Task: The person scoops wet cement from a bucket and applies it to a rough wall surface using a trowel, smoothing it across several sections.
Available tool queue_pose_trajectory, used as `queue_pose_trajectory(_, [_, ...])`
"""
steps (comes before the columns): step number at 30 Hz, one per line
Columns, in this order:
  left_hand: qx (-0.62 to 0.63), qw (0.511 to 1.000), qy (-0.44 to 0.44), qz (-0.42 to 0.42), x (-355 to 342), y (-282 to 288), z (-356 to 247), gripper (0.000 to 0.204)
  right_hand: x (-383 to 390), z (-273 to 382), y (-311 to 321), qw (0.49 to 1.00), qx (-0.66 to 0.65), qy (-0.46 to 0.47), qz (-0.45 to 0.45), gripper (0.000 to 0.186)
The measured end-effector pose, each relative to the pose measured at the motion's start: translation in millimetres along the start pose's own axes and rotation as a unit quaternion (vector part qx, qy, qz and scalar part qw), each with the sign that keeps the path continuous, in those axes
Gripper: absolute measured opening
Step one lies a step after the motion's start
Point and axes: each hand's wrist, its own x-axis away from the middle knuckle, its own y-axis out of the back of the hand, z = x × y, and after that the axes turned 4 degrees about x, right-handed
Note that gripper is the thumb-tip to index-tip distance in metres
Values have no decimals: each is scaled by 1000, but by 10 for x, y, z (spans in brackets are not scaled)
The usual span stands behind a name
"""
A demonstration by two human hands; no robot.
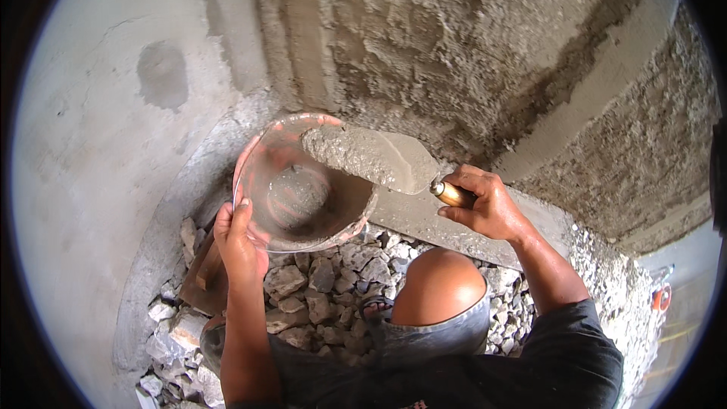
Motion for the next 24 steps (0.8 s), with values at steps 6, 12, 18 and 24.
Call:
queue_pose_trajectory(6, [-23,1000,19,-10,32,-100,265,9,521,-120,329,999,10,-25,-29,36])
queue_pose_trajectory(12, [-54,998,40,14,13,157,218,13,1168,-20,737,993,24,-111,-15,36])
queue_pose_trajectory(18, [-89,995,29,-22,59,333,111,7,1703,-86,984,970,18,-243,3,40])
queue_pose_trajectory(24, [-152,983,91,-37,-15,435,125,9,1520,-1219,1416,929,0,-365,64,11])
